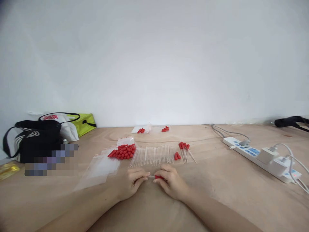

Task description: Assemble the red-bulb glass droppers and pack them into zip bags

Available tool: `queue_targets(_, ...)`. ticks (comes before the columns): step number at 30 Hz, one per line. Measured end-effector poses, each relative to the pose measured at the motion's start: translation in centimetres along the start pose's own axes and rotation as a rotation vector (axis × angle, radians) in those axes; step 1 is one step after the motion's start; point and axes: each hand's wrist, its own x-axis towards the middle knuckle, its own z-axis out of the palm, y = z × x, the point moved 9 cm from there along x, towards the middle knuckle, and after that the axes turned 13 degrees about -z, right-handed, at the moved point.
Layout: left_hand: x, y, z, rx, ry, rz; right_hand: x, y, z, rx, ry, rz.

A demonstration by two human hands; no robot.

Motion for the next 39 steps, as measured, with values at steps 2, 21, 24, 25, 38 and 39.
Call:
queue_targets(2,0.0,0.1,0.1,0.007,-0.01,0.008,0.0,-0.2,0.2,-0.038,-0.017,-0.017)
queue_targets(21,-0.1,-0.9,0.4,-0.011,0.059,-0.029,0.5,0.7,-0.1,0.087,0.064,0.046)
queue_targets(24,-0.1,-0.8,0.4,-0.032,0.06,-0.022,-0.1,1.9,-0.5,0.307,0.252,0.199)
queue_targets(25,-0.1,-0.7,0.4,-0.037,0.047,-0.01,-0.2,2.3,-0.5,0.368,0.303,0.235)
queue_targets(38,0.3,-0.4,-0.8,-0.037,0.049,-0.089,-1.7,14.0,-11.5,-0.126,0.41,0.723)
queue_targets(39,0.3,-0.4,-0.8,-0.032,0.047,-0.087,-2.0,14.6,-11.7,-0.179,0.378,0.747)
